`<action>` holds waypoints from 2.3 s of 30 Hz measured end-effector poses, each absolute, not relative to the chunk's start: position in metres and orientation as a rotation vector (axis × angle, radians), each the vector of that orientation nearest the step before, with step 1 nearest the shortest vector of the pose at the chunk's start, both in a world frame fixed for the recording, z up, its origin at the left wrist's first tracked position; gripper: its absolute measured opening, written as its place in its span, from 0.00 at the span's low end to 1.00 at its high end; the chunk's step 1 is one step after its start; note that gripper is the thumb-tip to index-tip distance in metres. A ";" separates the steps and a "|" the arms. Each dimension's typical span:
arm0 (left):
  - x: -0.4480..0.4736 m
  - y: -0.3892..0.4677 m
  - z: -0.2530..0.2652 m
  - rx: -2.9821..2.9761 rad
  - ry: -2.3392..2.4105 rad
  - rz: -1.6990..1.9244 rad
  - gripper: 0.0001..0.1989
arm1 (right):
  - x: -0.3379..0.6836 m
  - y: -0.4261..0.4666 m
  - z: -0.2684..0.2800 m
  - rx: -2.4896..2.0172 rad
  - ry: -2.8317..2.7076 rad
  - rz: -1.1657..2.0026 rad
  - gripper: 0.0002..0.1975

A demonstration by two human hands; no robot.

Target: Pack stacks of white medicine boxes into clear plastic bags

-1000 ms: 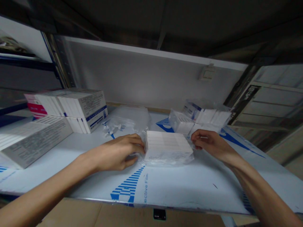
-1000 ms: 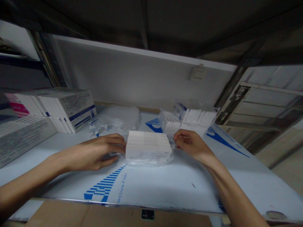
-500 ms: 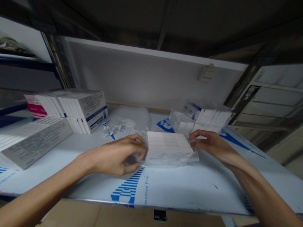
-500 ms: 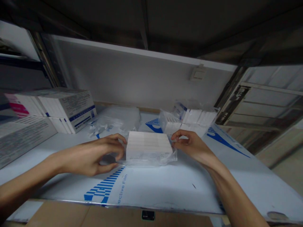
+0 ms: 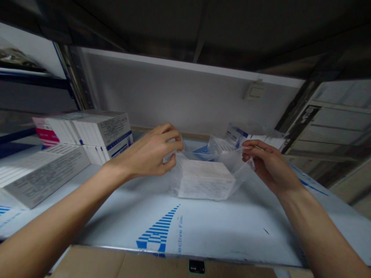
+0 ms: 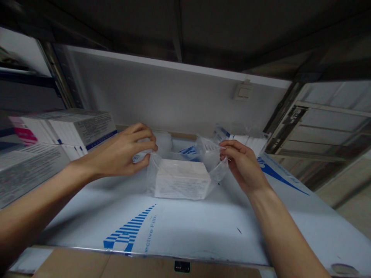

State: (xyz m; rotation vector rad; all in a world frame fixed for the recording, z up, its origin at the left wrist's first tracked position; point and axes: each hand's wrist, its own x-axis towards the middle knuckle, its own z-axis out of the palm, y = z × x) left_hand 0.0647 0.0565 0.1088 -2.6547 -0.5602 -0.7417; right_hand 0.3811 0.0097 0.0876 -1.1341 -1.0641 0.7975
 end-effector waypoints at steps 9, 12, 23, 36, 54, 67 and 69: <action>0.072 0.054 0.124 -2.873 -0.574 -1.131 0.07 | 0.370 0.011 0.117 -0.956 -1.099 0.794 0.08; 0.071 0.058 0.126 -3.072 -0.591 -1.383 0.07 | 0.365 0.018 0.125 -0.951 -1.209 0.602 0.08; 0.104 0.065 0.116 -3.220 -0.781 -2.316 0.10 | 0.324 0.034 0.137 -0.843 -1.577 0.156 0.05; 0.147 0.066 0.088 -3.862 -1.017 -1.696 0.18 | 0.308 0.037 0.134 -0.717 -1.856 0.209 0.02; 0.168 0.068 0.070 -3.490 -0.905 -2.293 0.19 | 0.348 0.030 0.113 -0.979 -1.816 0.505 0.16; 0.146 0.069 0.081 -3.292 -0.883 -1.807 0.04 | 0.337 0.033 0.098 -0.974 -1.917 0.219 0.14; 0.139 0.070 0.082 -3.097 -0.640 -1.535 0.09 | 0.338 0.037 0.094 -0.957 -1.967 0.208 0.14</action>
